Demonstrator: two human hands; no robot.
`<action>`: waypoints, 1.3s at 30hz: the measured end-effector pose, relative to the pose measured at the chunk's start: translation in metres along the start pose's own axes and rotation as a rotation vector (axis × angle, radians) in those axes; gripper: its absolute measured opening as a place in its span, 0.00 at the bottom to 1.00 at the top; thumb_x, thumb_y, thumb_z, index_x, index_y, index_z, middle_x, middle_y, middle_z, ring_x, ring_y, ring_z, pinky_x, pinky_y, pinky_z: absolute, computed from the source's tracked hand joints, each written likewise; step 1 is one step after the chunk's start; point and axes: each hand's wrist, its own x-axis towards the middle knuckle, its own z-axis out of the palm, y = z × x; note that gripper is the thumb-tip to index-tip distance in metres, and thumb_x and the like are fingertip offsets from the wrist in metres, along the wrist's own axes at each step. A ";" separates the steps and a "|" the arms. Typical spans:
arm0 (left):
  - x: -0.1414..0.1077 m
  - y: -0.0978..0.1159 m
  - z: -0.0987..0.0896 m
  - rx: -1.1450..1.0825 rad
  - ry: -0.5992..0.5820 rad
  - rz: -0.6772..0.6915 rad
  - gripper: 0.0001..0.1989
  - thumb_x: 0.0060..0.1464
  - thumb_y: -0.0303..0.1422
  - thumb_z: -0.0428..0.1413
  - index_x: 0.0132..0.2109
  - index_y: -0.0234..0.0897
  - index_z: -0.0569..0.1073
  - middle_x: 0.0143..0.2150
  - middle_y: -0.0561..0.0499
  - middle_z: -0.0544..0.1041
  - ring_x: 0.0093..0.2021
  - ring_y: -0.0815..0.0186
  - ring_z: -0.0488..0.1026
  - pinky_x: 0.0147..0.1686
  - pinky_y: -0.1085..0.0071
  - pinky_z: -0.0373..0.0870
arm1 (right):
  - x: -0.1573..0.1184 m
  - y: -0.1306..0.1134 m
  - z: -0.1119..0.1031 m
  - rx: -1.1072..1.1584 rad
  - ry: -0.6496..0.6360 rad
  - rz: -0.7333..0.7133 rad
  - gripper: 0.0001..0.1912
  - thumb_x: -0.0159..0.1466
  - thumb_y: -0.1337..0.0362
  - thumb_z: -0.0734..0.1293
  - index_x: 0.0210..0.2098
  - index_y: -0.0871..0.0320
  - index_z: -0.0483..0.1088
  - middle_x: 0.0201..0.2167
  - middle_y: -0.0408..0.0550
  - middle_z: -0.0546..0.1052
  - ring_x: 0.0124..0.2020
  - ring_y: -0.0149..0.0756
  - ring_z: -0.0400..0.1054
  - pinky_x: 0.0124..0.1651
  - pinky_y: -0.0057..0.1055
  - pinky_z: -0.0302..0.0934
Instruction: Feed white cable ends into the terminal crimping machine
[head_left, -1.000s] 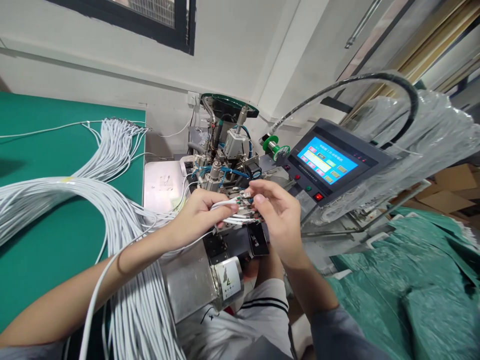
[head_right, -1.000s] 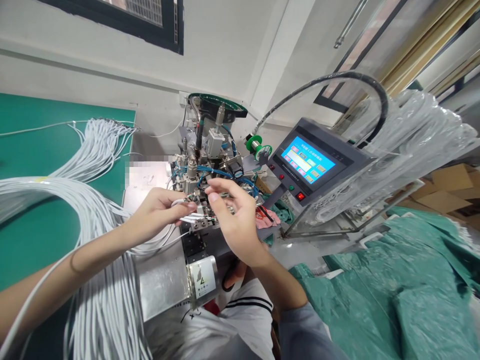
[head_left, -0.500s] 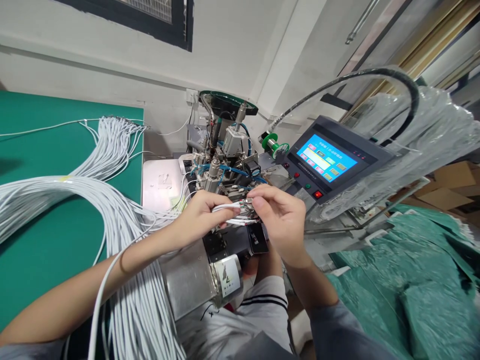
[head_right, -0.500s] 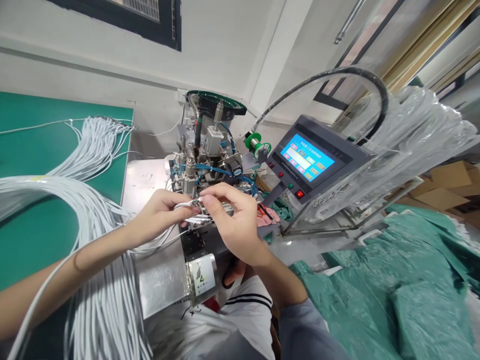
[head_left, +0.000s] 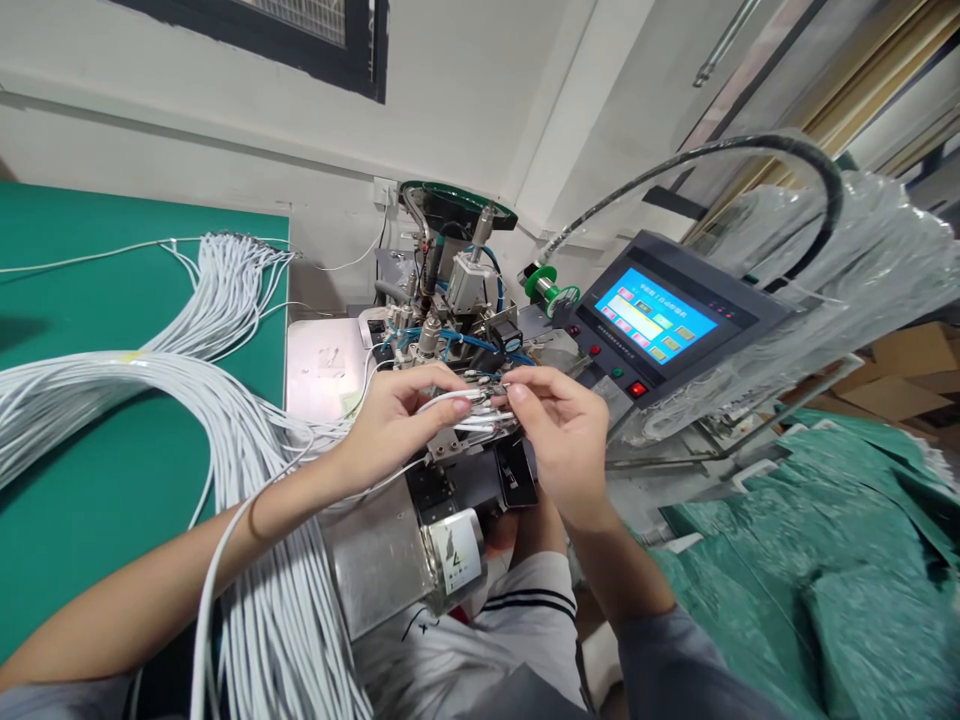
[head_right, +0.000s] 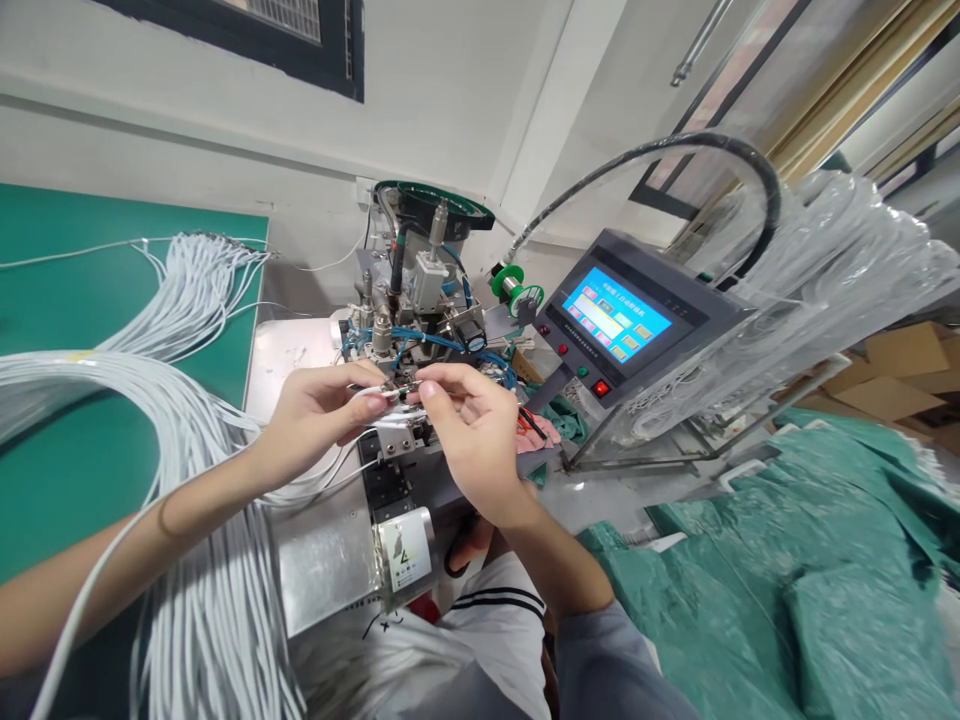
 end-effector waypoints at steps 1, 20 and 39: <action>0.000 0.001 0.000 0.013 -0.013 0.013 0.10 0.53 0.38 0.59 0.35 0.34 0.75 0.32 0.50 0.73 0.21 0.77 0.60 0.17 0.81 0.55 | 0.000 0.001 0.000 0.000 -0.007 -0.008 0.05 0.60 0.62 0.66 0.35 0.56 0.73 0.31 0.44 0.79 0.31 0.32 0.74 0.35 0.28 0.70; -0.001 0.005 -0.003 0.050 -0.069 -0.047 0.18 0.56 0.41 0.55 0.25 0.32 0.66 0.23 0.55 0.60 0.21 0.77 0.54 0.18 0.79 0.50 | -0.001 0.001 0.000 0.015 -0.023 0.008 0.04 0.58 0.64 0.67 0.32 0.57 0.73 0.31 0.44 0.78 0.30 0.32 0.74 0.36 0.28 0.70; -0.003 0.000 0.004 0.082 -0.067 0.127 0.12 0.58 0.34 0.54 0.30 0.32 0.75 0.26 0.53 0.68 0.24 0.76 0.60 0.22 0.77 0.56 | 0.002 -0.002 -0.007 -0.170 0.014 -0.275 0.05 0.61 0.64 0.65 0.34 0.56 0.73 0.37 0.47 0.75 0.43 0.36 0.69 0.47 0.35 0.65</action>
